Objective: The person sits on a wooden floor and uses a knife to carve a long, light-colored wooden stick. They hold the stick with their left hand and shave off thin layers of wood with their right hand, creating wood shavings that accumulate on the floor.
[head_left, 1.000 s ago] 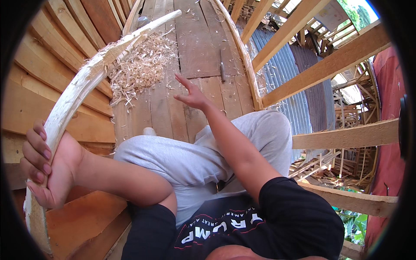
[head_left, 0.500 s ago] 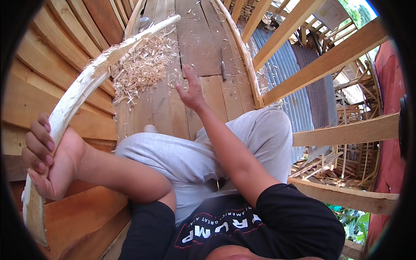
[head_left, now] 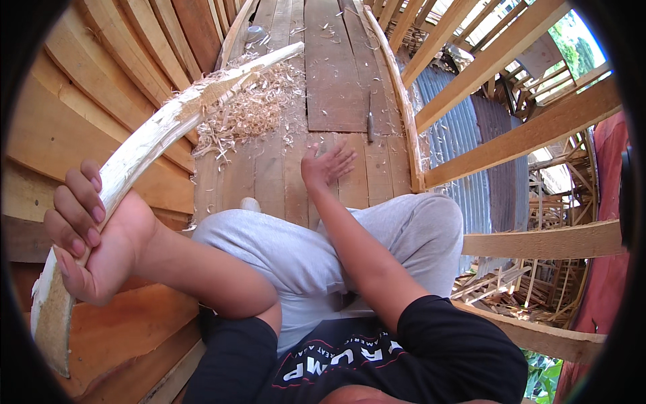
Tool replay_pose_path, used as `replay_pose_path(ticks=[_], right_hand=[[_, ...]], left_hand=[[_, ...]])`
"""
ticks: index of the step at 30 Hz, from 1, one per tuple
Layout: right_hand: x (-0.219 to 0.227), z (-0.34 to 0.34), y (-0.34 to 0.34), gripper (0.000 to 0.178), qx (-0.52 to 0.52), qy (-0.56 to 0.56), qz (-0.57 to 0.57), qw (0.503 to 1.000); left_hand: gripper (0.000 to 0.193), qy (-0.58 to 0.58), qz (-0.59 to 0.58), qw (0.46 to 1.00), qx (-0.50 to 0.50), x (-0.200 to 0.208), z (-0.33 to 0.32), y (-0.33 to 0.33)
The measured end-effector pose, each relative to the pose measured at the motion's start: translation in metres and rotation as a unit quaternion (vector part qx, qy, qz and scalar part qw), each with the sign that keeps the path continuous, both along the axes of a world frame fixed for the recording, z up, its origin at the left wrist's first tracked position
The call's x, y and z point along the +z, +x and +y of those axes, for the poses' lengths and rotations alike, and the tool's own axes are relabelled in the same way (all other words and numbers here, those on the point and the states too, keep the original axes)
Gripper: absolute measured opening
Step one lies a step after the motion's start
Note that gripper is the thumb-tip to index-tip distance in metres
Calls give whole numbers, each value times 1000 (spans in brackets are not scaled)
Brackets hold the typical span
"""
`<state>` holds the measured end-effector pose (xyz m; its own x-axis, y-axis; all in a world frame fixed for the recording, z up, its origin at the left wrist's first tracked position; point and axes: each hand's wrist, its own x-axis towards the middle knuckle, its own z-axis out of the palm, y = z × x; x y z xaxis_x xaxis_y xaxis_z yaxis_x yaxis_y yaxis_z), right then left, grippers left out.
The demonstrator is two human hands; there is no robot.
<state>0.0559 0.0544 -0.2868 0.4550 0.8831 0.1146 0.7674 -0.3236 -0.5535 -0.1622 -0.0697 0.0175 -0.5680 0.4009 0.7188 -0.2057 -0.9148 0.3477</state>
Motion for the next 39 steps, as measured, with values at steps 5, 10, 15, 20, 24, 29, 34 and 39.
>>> replay_pose_path(ticks=[5, 10, 15, 20, 24, 29, 34, 39], right_hand=[[-25, 3, 1, 80, 392, 68, 447, 801], [2, 22, -34, 81, 96, -154, 107, 978], [-4, 20, -40, 78, 373, -2, 248, 894], [-13, 34, -47, 76, 202, -99, 246, 943], [-24, 36, -37, 76, 256, 6, 257, 932], [-23, 32, -46, 81, 405, 26, 423, 810], [5, 36, -53, 88, 297, -42, 343, 890], [2, 75, -21, 84, 230, 71, 152, 959]], left_hand=[[29, 11, -3, 1000, -6, -7, 7, 2], [27, 6, -25, 1000, 13, -3, 0, 6], [25, 2, -34, 999, -5, 1, 5, 2], [25, -1, -37, 999, -6, -3, 7, 2], [26, -5, -31, 999, 1, -6, 6, 3], [27, -3, -28, 1000, 6, -6, 12, 5], [27, -7, -38, 999, 1, -8, 14, 4], [27, -14, -49, 999, 18, -9, 14, 5]])
